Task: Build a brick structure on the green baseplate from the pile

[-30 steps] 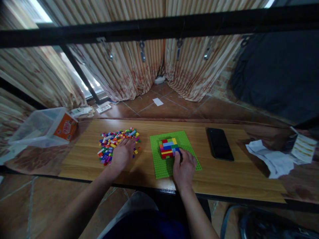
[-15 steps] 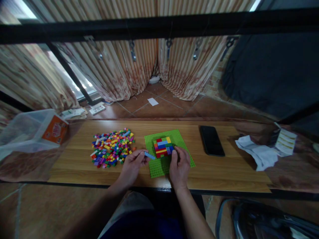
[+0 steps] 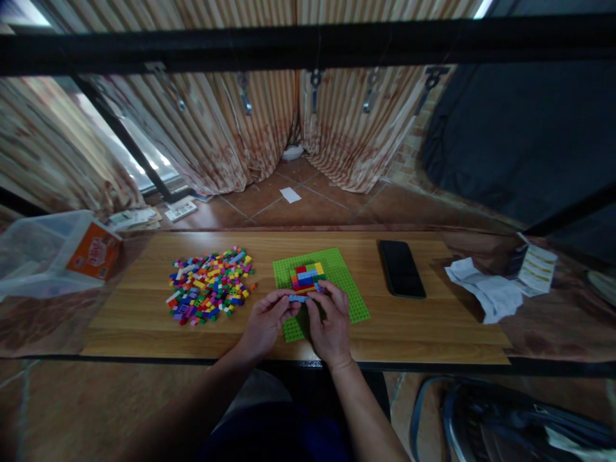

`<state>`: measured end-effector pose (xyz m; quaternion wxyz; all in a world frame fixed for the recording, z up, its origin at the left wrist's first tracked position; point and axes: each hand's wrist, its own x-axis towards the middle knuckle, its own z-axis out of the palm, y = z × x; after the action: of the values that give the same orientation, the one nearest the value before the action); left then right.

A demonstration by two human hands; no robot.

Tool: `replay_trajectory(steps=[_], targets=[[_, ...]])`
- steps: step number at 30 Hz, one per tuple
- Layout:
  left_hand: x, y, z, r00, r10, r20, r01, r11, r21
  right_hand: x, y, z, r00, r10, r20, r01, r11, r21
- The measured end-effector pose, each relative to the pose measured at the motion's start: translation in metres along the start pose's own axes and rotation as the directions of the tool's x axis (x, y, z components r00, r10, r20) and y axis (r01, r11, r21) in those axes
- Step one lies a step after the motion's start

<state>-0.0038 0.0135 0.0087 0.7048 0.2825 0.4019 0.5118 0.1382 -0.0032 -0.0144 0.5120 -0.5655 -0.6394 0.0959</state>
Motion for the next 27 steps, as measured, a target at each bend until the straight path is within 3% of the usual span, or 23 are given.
replay_trajectory(steps=[7,14,19,27], targets=[[0.003,-0.002,-0.005,0.998,0.061,-0.035,-0.043,0.922,0.384,0.001,0.002,0.002,0.996,0.089,0.020,-0.088,0.995,-0.038],[-0.003,-0.005,-0.003,0.953,0.292,0.083,-0.258,0.632,0.731,0.002,0.004,0.001,0.989,0.143,-0.047,-0.145,0.989,-0.044],[-0.006,-0.008,0.001,0.916,0.384,0.119,-0.322,0.525,0.787,0.003,0.007,0.001,0.963,0.241,-0.123,-0.244,0.970,-0.009],[-0.006,-0.012,0.000,0.900,0.432,0.063,-0.310,0.531,0.789,0.004,0.006,0.000,0.956,0.268,-0.116,-0.268,0.963,0.018]])
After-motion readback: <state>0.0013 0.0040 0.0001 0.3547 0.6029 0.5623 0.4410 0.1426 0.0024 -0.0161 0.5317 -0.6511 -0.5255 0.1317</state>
